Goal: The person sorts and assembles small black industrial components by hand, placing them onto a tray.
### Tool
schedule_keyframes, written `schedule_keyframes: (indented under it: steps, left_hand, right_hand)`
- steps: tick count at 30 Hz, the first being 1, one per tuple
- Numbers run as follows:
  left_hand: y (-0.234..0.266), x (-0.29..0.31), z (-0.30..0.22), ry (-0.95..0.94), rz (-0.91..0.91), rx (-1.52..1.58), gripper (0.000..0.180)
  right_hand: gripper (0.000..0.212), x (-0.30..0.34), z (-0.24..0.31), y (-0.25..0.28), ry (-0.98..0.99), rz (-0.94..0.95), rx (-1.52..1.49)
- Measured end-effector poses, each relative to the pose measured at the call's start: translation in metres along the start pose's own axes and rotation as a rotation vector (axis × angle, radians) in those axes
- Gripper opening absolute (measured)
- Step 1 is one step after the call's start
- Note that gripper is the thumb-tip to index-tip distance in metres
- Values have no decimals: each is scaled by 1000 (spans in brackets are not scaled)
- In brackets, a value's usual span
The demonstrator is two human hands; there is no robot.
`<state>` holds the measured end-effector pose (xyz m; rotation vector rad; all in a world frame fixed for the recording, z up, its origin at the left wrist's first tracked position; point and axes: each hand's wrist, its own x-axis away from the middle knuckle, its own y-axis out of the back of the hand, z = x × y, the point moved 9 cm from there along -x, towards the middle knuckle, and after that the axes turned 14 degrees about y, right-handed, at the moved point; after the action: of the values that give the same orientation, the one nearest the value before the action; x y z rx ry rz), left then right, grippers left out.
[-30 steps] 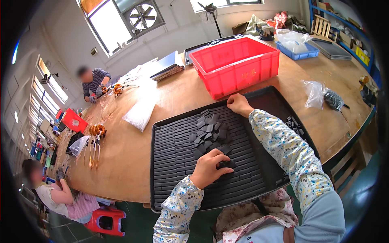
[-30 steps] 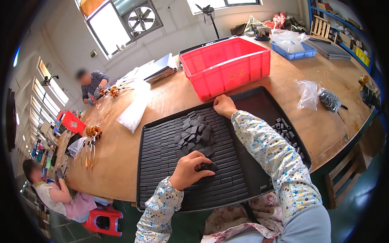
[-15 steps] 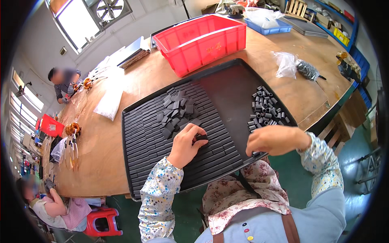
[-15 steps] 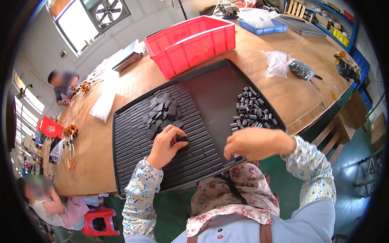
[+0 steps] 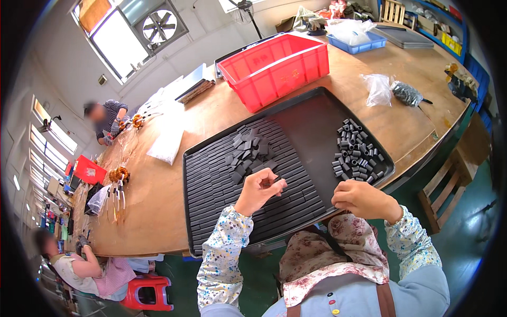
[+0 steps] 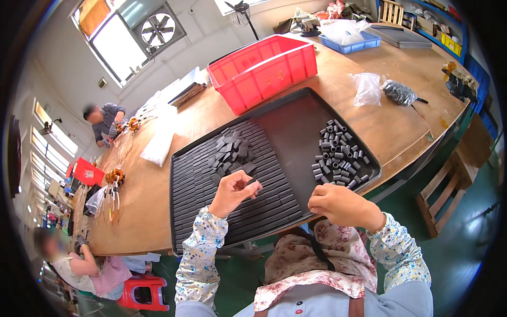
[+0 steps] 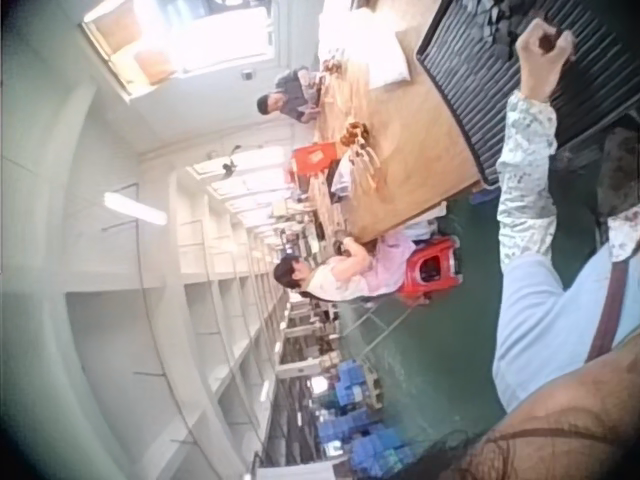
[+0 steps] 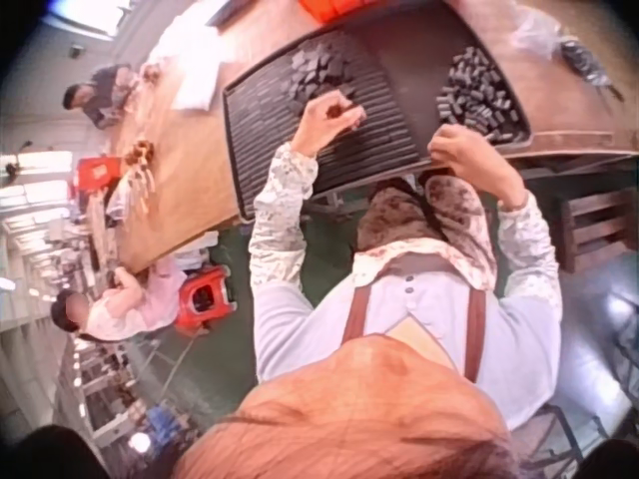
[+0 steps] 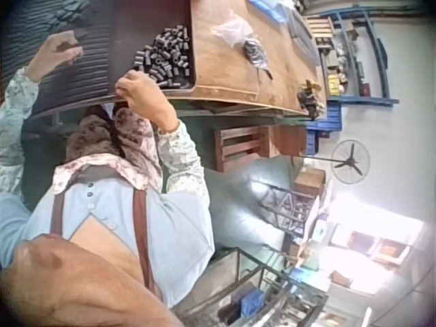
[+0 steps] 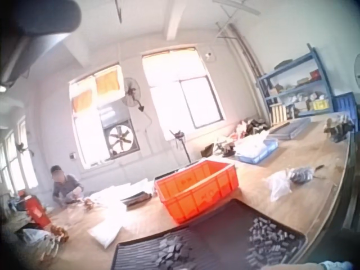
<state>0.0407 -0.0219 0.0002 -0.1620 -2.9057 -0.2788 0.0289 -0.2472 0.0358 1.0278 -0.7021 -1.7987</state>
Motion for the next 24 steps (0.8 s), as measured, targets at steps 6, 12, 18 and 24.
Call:
schedule_keyframes:
  steps: [6,12,18,24]
  left_hand:
    - [-8,10,-13,-134,-21,114,25]
    - [-26,8,7,39,45,18,25]
    - [-55,10,3,85,101,-52,22]
    - [-63,6,7,84,115,-56,14]
  right_hand:
    - [16,7,-11,9,-182,-188,-187]
    - [16,2,-28,9,-158,-432,-157]
    - [15,-14,-32,-3,-151,-825,-550]
    - [10,-30,-45,-31,-219,-733,-1065]
